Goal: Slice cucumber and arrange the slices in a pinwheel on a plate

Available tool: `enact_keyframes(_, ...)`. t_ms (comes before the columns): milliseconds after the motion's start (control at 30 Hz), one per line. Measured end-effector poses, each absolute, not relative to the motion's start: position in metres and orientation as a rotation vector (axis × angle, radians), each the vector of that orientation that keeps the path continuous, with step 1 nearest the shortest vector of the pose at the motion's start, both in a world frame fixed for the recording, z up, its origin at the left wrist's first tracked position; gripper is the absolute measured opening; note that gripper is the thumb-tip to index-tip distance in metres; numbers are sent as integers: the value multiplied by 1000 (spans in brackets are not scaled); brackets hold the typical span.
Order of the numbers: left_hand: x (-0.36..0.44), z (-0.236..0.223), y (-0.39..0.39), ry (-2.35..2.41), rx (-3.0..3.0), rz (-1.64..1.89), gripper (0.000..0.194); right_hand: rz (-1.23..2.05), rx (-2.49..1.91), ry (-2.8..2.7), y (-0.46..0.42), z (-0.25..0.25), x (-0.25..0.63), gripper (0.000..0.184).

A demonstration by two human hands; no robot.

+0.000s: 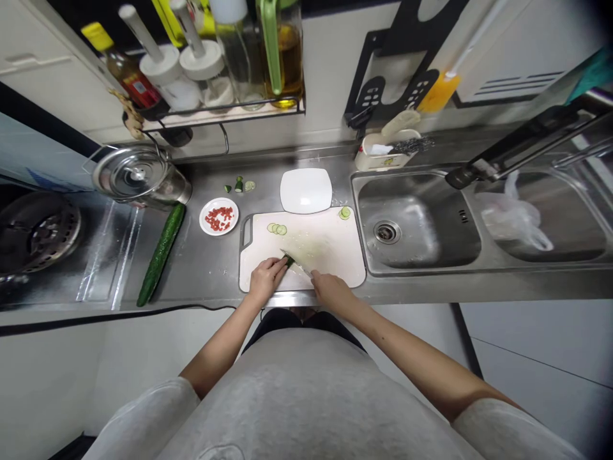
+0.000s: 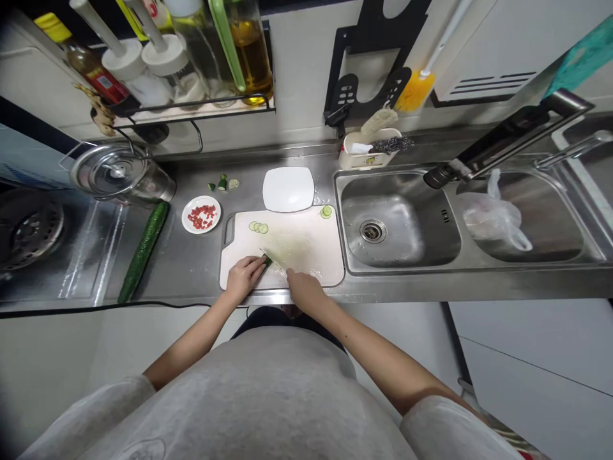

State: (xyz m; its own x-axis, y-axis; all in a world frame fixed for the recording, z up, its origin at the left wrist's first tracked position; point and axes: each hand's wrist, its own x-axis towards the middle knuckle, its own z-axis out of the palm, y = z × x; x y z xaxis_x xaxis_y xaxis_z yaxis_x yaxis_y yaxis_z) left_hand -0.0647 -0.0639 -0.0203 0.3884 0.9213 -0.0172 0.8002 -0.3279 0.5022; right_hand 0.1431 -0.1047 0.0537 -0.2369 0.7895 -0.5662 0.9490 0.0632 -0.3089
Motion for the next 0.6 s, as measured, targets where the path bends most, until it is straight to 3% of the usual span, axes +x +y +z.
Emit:
enact_keyframes(100, -65, -22, -64, 1485, 2223, 405, 32, -937, 1751, 2095, -105, 53, 143, 19)
enact_keyframes(267, -65, -24, -64, 1495, 2239, 396, 33, -933, 1731, 2097, -105, 54, 141, 33)
enact_keyframes(600, -67, -29, -63, 1458, 2277, 459, 30, -922, 1699, 2115, -108, 57, 137, 24)
